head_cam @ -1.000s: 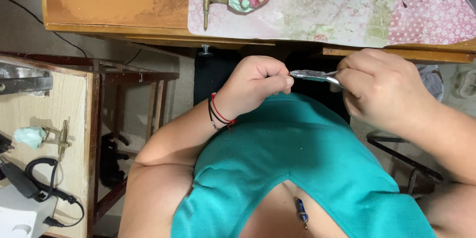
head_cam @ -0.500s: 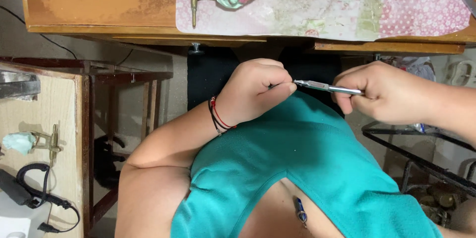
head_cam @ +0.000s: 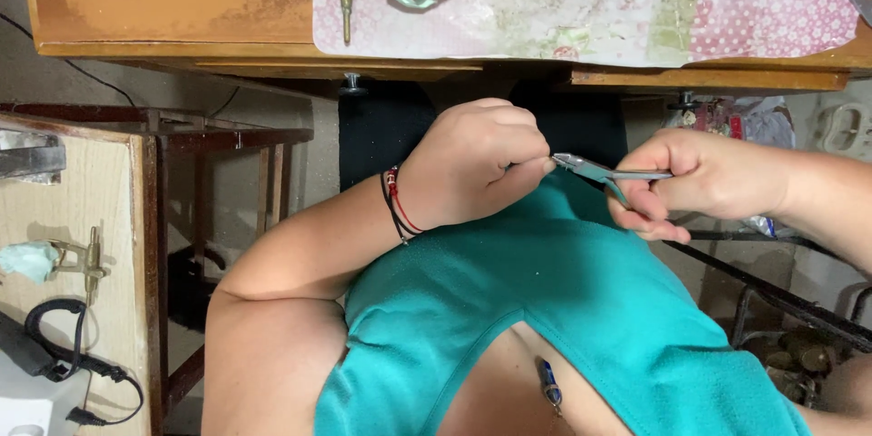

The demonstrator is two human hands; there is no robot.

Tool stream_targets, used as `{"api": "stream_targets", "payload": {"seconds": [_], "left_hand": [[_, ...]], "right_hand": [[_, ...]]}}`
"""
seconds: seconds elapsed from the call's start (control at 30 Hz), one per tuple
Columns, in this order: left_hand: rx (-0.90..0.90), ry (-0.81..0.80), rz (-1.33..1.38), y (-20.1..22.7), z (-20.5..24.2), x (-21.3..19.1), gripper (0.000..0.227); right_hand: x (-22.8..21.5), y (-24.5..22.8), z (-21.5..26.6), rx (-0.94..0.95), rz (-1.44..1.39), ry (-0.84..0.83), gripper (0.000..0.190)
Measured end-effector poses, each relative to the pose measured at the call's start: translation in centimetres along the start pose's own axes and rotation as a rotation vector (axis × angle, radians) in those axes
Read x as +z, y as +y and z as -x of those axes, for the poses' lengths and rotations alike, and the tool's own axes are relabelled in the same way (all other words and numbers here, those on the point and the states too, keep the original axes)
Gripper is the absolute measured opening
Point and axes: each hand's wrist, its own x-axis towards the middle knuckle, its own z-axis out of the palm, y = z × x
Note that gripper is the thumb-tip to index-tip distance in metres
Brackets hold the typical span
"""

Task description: The person works on a dental mold held in a metal clamp, using a metal tool to apply and shape a pink material on the teeth. They also use pliers to cut and bend a small metal wire, then place the wire onto the mold.

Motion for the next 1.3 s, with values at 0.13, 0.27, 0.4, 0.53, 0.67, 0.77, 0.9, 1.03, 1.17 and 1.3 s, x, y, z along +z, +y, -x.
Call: {"api": "stream_targets", "payload": {"seconds": [0.13,0.27,0.4,0.53,0.67,0.77,0.9,1.03,1.17,1.3], "left_hand": [[-0.089,0.003,-0.110,-0.3,0.0,0.1,0.029],[-0.140,0.039,-0.438,0.3,-0.5,-1.7,0.022],[0.115,0.211,-0.687,0.9,-1.1,-3.5,0.012],[0.264,0.295,-0.834,0.4,-1.3,-3.7,0.011],[0.351,0.298,-0.877,0.4,-2.0,-4.3,0.014],[0.341,0.268,-0.833,0.3,-1.9,-4.5,0.015],[0.195,0.323,-0.423,0.1,-2.6,-4.0,0.017],[0.093,0.346,-0.263,-0.1,-2.6,-3.3,0.015],[0.091,0.349,-0.285,0.0,-2.6,-3.5,0.015],[0.047,0.303,-0.366,0.6,-2.7,-3.9,0.020]], "right_hand": [[0.9,-0.3,-0.8,-0.073,0.038,0.011,0.026],[2.3,-0.6,-1.9,-0.284,-0.117,0.137,0.021],[2.8,0.0,-2.6,-0.366,-0.352,0.152,0.016],[3.6,0.3,-3.1,-0.397,-0.439,0.140,0.014],[3.8,-0.1,-3.0,-0.393,-0.463,0.129,0.015],[4.2,-0.2,-3.1,-0.430,-0.413,0.158,0.007],[4.1,-1.7,-2.6,-0.480,-0.009,0.285,0.039],[2.9,-0.9,-0.9,-0.600,-0.008,0.390,0.047],[-0.8,-0.2,1.2,-0.870,0.175,0.910,0.041],[-9.0,3.3,7.4,-0.709,0.518,1.550,0.046]]}}
